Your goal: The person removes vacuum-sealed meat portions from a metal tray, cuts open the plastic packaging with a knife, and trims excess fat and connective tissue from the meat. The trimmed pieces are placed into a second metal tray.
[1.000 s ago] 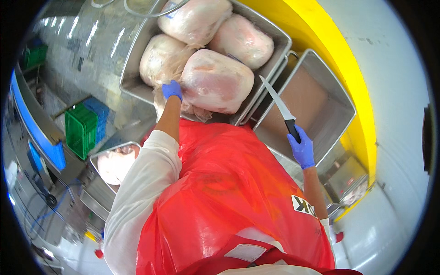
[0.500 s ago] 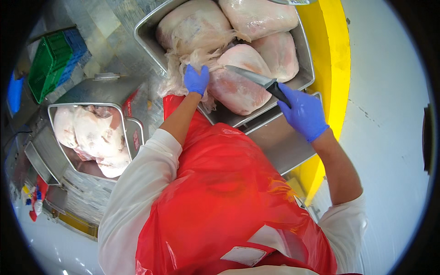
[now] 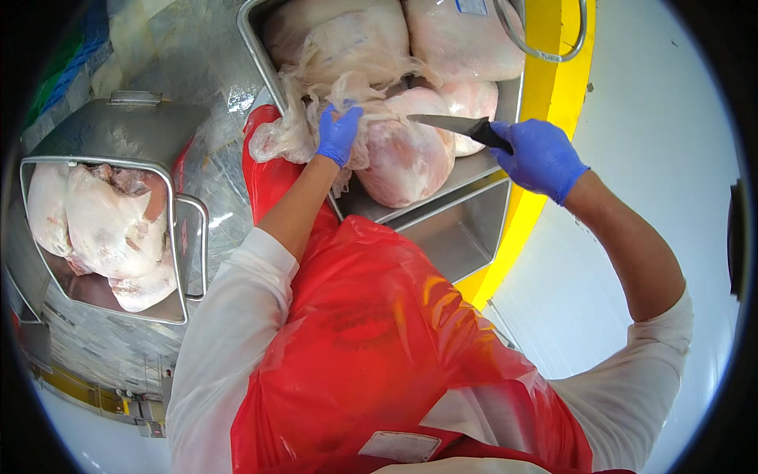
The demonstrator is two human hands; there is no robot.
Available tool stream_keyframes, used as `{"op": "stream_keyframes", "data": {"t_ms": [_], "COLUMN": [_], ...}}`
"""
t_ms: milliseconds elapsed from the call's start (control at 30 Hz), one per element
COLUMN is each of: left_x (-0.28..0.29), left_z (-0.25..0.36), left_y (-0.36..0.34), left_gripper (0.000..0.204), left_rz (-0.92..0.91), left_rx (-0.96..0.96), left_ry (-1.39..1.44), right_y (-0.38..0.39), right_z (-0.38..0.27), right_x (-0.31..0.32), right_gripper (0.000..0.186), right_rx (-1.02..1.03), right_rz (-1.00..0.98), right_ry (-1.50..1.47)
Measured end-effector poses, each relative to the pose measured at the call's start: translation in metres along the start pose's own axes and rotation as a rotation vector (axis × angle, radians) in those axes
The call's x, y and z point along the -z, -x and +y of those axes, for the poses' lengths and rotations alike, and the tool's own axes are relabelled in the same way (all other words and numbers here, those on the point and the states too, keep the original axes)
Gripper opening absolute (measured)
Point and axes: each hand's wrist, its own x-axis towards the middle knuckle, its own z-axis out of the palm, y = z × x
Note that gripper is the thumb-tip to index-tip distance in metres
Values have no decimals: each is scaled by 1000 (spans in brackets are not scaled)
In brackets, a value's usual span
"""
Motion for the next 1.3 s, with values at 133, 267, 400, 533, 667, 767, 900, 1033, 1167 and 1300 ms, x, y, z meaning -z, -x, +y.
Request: {"op": "stream_keyframes", "data": {"t_ms": [133, 267, 400, 533, 667, 767, 900, 1033, 1167, 1300], "left_x": [0, 5, 6, 1, 3, 7, -1, 14, 4, -1], "left_z": [6, 0, -8, -6, -2, -1, 5, -21, -18, -1], "left_y": [2, -1, -1, 0, 3, 3, 7, -3, 1, 20], "left_gripper": [32, 31, 29, 26, 22, 19, 13, 19, 29, 32], "left_rz": [-8, -2, 66, 128, 148, 131, 150, 85, 10, -9], "left_rx": [54, 83, 31, 25, 74, 105, 40, -107, -169, -196], "left_ry": [-15, 12, 2, 10, 21, -15, -23, -157, -78, -213], "right_y": [-30, -28, 1, 17, 20, 17, 16, 31, 25, -22], "right_z": [-5, -5, -14, -41, -71, -87, -96, -64, -37, -26], "right_x": [-4, -47, -119, -184, -223, -249, -262, -160, -60, -21], "right_gripper": [21, 29, 40, 47, 54, 55, 56, 46, 24, 25], "right_rx": [54, 44, -113, -303, -411, -457, -466, -234, 7, 54], "right_rz": [-48, 115, 302, 369, 456, 531, 592, 457, 281, 128], "right_ry": [39, -28, -229, -345, -485, -539, -526, -311, -18, -53]}}
